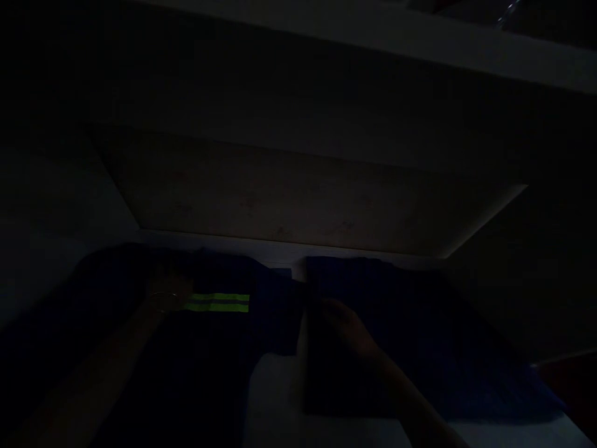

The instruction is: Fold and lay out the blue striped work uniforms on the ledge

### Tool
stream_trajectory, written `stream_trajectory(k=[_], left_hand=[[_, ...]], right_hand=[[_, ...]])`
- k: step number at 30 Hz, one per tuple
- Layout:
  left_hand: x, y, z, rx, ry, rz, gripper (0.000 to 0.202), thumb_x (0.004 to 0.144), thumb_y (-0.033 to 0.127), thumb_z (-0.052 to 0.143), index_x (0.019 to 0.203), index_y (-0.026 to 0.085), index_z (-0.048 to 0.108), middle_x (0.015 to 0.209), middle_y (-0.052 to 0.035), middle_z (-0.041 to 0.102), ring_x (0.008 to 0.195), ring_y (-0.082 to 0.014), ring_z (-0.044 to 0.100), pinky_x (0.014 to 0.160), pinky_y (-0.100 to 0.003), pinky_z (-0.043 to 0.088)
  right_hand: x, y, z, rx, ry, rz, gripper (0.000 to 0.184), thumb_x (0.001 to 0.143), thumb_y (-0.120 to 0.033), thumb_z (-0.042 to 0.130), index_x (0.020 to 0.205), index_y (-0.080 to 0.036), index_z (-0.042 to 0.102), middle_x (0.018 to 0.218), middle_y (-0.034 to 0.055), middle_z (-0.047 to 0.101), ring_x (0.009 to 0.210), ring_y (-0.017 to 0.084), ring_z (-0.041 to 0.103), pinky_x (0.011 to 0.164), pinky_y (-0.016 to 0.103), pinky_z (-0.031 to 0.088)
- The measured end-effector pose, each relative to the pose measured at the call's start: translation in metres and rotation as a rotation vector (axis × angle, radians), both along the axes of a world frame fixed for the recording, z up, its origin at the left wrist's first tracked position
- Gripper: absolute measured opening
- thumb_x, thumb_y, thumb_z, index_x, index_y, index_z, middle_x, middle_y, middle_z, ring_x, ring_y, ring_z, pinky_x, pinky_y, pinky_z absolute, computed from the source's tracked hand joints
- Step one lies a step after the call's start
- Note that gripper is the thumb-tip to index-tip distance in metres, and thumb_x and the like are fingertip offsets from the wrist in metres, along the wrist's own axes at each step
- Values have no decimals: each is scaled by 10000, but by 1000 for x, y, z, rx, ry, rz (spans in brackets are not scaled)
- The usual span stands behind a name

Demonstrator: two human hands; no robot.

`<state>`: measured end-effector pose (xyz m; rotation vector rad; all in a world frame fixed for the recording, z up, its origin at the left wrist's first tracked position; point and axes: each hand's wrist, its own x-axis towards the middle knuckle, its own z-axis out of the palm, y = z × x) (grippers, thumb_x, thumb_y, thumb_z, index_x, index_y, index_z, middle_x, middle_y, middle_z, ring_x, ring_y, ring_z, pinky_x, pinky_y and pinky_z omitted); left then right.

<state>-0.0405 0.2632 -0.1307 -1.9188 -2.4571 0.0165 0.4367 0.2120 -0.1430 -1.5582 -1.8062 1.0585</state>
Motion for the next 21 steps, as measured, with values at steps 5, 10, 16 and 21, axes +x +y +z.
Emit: stream_trajectory(k=[5,10,16,21], left_hand=[[80,-25,16,-77,14,-124,381,829,184,398,1044,94,699,1173,-242,651,1037,-388,623,909,-535,442],[200,-88,27,-155,-613,-290,435,884,394,424,1210,209,645,1257,-101,668,1142,-256,619,1005,-393,439],[303,-110,-8,-150,-1158,-212,602,841,461,496,1328,108,528,1312,-156,621,1195,-234,591,1017,-331,438],[330,-105,-18,-10,-704,-259,382,876,317,464,1162,153,658,1199,-139,658,1113,-239,615,993,-342,435]], right_hand=[[87,54,12,174,-403,-227,533,880,-288,509,1385,-119,477,1447,162,469,1292,242,498,1049,373,426],[129,102,23,166,-688,-254,590,918,-219,444,1486,-109,331,1496,196,388,1279,252,503,972,359,454],[132,87,25,210,-683,-285,394,964,-312,370,1284,-226,584,1241,135,594,962,244,658,788,371,486],[146,58,33,281,-647,-340,346,968,-307,376,1139,-198,656,1168,95,624,1029,192,619,843,296,460]])
